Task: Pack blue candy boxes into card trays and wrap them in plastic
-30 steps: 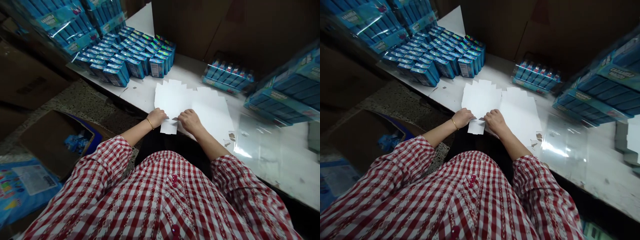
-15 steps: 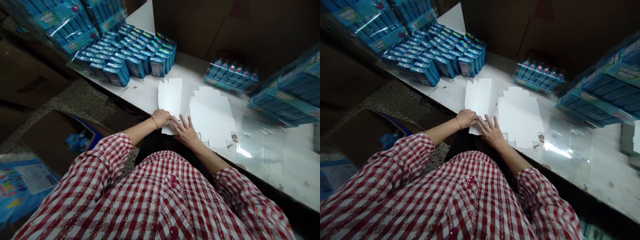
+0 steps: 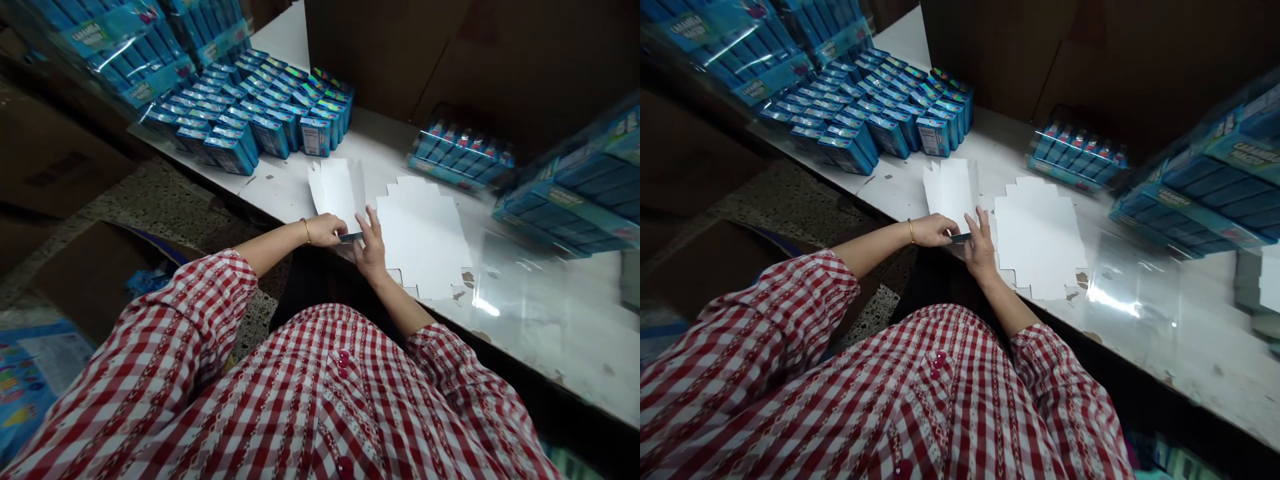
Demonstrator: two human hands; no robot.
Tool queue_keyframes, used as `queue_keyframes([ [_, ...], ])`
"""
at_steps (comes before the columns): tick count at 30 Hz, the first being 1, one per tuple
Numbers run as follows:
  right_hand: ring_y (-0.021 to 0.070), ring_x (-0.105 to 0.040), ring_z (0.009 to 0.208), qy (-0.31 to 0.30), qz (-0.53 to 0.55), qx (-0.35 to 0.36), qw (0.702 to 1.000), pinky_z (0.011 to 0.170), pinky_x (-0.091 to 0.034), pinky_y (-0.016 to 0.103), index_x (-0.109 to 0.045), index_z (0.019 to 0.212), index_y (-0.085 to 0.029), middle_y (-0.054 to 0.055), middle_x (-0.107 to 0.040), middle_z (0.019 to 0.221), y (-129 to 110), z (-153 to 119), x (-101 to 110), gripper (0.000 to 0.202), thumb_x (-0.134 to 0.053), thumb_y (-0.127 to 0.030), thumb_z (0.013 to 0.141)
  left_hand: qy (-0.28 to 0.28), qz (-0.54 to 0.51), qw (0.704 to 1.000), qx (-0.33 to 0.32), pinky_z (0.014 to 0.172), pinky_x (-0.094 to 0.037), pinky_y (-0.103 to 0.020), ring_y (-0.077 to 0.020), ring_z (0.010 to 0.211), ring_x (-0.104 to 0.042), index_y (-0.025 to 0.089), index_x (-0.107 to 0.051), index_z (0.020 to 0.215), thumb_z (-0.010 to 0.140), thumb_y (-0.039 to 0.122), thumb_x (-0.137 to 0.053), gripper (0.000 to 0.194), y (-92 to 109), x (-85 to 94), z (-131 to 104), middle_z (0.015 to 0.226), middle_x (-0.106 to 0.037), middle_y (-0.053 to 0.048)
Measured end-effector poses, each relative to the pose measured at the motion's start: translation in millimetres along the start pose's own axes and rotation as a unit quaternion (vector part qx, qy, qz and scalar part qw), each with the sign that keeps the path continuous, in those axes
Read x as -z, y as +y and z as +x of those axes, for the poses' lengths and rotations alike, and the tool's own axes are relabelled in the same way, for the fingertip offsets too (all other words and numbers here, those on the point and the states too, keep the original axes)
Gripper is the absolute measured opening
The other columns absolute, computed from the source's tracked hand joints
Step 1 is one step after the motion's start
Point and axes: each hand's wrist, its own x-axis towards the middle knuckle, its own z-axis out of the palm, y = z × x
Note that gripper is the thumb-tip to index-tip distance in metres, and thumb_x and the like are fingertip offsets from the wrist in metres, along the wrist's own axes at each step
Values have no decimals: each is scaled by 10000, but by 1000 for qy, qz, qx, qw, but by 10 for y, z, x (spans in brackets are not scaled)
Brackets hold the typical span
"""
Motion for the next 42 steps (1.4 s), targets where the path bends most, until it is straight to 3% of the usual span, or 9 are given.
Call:
queue_keyframes([
  [5,203,-194,1379,-8,126,-12,992,1075,-299,481,-314,1366,-302,24,-185,1503,111,-25,22,606,-408,-123,794,-20,-31,997,71,619,-403,-205,-122,675,-599,162,-619,955,764,174,-543,206,56,41,40,845,-675,-13],
  [9,204,-214,1373,-31,157,-20,987,1068,-313,466,-384,1319,-283,34,-206,1497,146,-40,31,582,-445,-113,765,-25,-82,983,165,574,-408,-212,-102,544,-577,189,-553,1046,800,222,-543,249,5,19,111,839,-665,6],
  [12,187,-237,1364,-40,154,-20,987,1061,-334,436,-403,1299,-270,42,-226,1491,121,-37,27,570,-441,-90,760,-14,-39,981,189,620,-423,-228,-141,655,-615,190,-576,1024,783,271,-579,254,-25,-32,158,870,-659,-17],
  [16,182,-223,1370,-36,150,-46,987,1050,-344,446,-412,1287,-266,43,-238,1488,85,-26,14,547,-402,-79,772,39,58,984,164,737,-428,-274,-202,916,-599,199,-608,1024,798,250,-542,242,24,-111,144,1052,-628,-65],
  [22,176,-220,1370,-33,158,-63,985,1042,-359,435,-423,1274,-219,72,-250,1482,44,-17,-3,569,-373,-33,739,-2,133,988,76,958,-288,-539,-294,1132,-461,238,-677,927,805,337,-539,209,184,-169,4,1092,-623,-76],
  [25,180,-218,1370,-47,157,-70,984,1034,-366,448,-397,1296,-230,62,-234,1489,31,-4,6,606,-383,-31,723,-31,169,980,102,967,-193,-625,-294,1070,-510,216,-678,928,757,204,-574,200,271,-161,55,1048,-642,-93],
  [31,202,-250,1359,-64,175,-56,981,1058,-322,464,-403,1299,-223,79,-270,1474,131,56,81,575,-459,-117,737,-120,143,964,191,950,-220,-644,-317,1032,-555,202,-661,1021,729,176,-549,314,381,-84,232,1079,-642,-150],
  [37,265,-288,1338,-102,183,-17,978,1047,-329,471,-429,1286,-193,139,-280,1461,216,30,144,593,-584,-371,742,-165,122,957,205,946,-209,-677,-379,1097,-517,190,-660,1056,720,239,-590,346,357,-147,195,1103,-632,-181],
  [42,265,-269,1347,-108,168,0,980,1037,-338,470,-409,1303,-194,145,-257,1468,221,-19,132,607,-545,-458,773,-181,116,955,204,973,-299,-563,-363,1102,-524,162,-681,1012,705,248,-619,324,344,-148,161,1097,-637,-175],
])
